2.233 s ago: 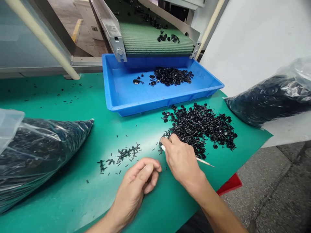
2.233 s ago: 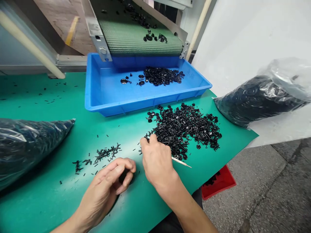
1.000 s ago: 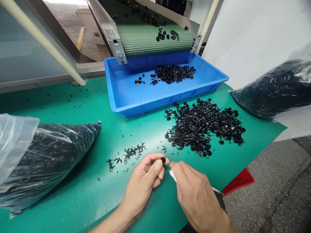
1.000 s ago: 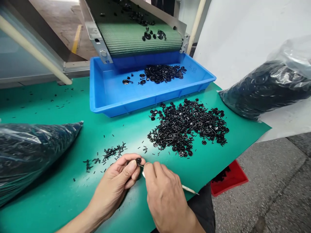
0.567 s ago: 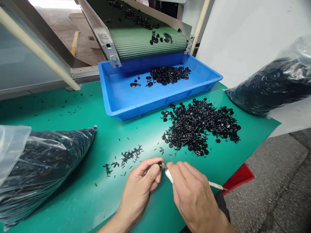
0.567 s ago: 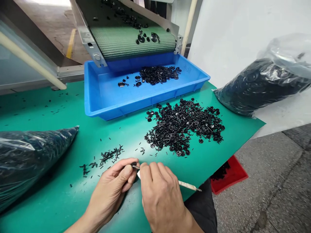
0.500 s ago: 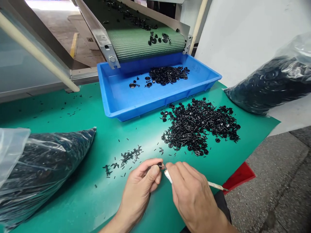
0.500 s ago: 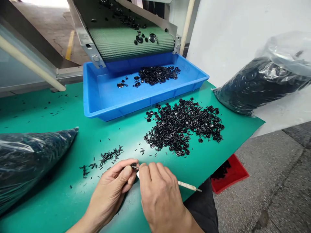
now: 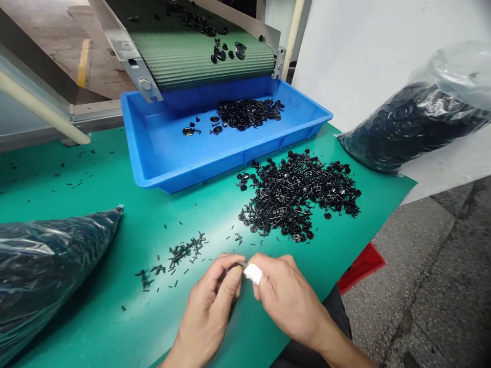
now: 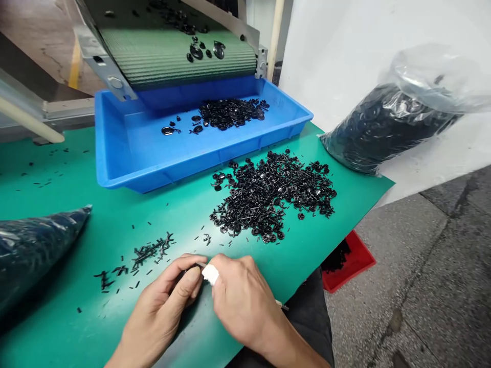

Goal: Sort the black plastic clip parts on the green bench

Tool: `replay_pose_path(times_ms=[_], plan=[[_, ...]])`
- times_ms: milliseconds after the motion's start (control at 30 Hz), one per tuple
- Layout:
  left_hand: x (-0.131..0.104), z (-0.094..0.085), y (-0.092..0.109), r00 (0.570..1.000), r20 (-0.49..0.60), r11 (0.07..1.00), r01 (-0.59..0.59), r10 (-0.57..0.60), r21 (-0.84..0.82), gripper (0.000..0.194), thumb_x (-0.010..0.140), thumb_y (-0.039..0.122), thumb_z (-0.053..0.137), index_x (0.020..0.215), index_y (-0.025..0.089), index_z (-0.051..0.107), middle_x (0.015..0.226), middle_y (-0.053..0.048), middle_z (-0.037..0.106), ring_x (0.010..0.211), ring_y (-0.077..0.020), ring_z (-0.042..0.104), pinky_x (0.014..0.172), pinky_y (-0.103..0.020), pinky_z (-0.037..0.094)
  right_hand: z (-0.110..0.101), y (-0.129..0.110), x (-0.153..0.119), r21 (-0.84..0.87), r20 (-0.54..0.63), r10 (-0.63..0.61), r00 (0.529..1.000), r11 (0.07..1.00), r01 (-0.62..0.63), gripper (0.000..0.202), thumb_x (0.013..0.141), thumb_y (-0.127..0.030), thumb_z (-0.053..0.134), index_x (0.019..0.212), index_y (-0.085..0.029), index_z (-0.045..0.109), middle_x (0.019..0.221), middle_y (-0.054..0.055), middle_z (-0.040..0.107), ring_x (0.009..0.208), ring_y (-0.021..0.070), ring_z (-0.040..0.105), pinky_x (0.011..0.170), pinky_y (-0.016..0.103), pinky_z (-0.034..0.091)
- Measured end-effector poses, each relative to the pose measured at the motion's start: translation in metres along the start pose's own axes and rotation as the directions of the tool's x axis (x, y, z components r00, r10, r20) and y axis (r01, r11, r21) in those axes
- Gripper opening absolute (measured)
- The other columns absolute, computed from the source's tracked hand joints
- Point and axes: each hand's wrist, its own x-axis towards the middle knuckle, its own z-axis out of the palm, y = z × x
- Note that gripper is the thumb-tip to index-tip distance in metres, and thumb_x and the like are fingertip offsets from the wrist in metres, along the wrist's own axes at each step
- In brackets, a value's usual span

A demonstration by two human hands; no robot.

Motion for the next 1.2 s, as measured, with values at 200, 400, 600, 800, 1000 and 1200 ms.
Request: replay_pose_path(times_ms=[200, 400, 600, 800, 1000, 1200], plan=[[0.002, 0.001, -0.004, 0.995, -0.032, 0.948, 0.085, -0.099, -0.306, 0.030, 0.089, 0.043, 0.060, 0.110, 0.022, 0.062, 0.076, 0.001, 0.056, 0.056, -0.0100, 0.039, 0.046, -0.021, 0.030, -0.012, 0.007, 0.017, -0.235, -0.157, 0.010, 0.988, 0.971, -0.047, 0.021, 0.090, -0.009, 0.041, 0.094, -0.019, 0.060, 0.079, 0.002, 0.061, 0.064, 0.0141, 0.055, 0.055, 0.026, 0.028], [0.004, -0.005, 0.003, 0.993, 0.047, 0.844, 0.119, -0.111, -0.523, 0.020, 0.090, 0.037, 0.058, 0.089, 0.020, 0.066, 0.069, 0.001, 0.054, 0.053, -0.0092, 0.033, 0.043, -0.021, 0.022, -0.010, 0.009, 0.046, -0.579, -0.119, -0.138, 0.983, 0.814, 0.044, 0.023, 0.091, -0.009, 0.044, 0.094, -0.022, 0.063, 0.087, 0.003, 0.055, 0.058, 0.0122, 0.051, 0.048, 0.028, 0.018], [0.005, -0.004, 0.002, 0.987, 0.140, 0.893, 0.133, -0.080, -0.431, 0.032, 0.093, 0.046, 0.051, 0.079, 0.019, 0.061, 0.052, 0.006, 0.044, 0.046, -0.0076, 0.024, 0.043, -0.023, 0.016, -0.014, 0.004, 0.030, -0.378, -0.132, -0.240, 0.962, 0.909, 0.175, 0.029, 0.095, -0.011, 0.040, 0.103, -0.022, 0.065, 0.086, 0.002, 0.053, 0.064, 0.0121, 0.053, 0.054, 0.024, 0.034], [0.006, -0.003, -0.001, 0.978, 0.209, 0.915, 0.107, -0.026, -0.389, 0.028, 0.090, 0.043, 0.059, 0.098, 0.017, 0.062, 0.051, 0.009, 0.039, 0.048, -0.0077, 0.025, 0.045, -0.023, 0.018, -0.011, -0.013, 0.006, -0.139, -0.178, -0.317, 0.932, 0.945, 0.295, 0.033, 0.098, -0.016, 0.034, 0.104, -0.022, 0.067, 0.079, 0.002, 0.052, 0.063, 0.0136, 0.053, 0.056, 0.025, 0.041], [0.006, -0.005, -0.002, 0.988, 0.155, 0.870, 0.097, -0.024, -0.484, 0.021, 0.086, 0.037, 0.066, 0.093, 0.018, 0.069, 0.073, 0.001, 0.061, 0.049, -0.0047, 0.031, 0.045, -0.022, 0.020, -0.006, -0.006, 0.000, -0.230, -0.138, -0.349, 0.927, 0.921, 0.313, 0.046, 0.090, -0.002, 0.030, 0.129, -0.010, 0.052, 0.092, 0.009, 0.063, 0.078, 0.0198, 0.060, 0.066, 0.031, 0.049], [0.006, -0.003, -0.004, 0.994, 0.098, 0.861, 0.095, -0.053, -0.499, 0.024, 0.084, 0.037, 0.069, 0.103, 0.021, 0.071, 0.080, -0.002, 0.066, 0.051, -0.0053, 0.036, 0.046, -0.022, 0.024, 0.010, 0.002, -0.005, -0.392, -0.255, -0.407, 0.877, 0.873, 0.291, 0.032, 0.094, -0.005, 0.032, 0.106, -0.010, 0.061, 0.076, 0.006, 0.063, 0.067, 0.0202, 0.059, 0.060, 0.032, 0.044]])
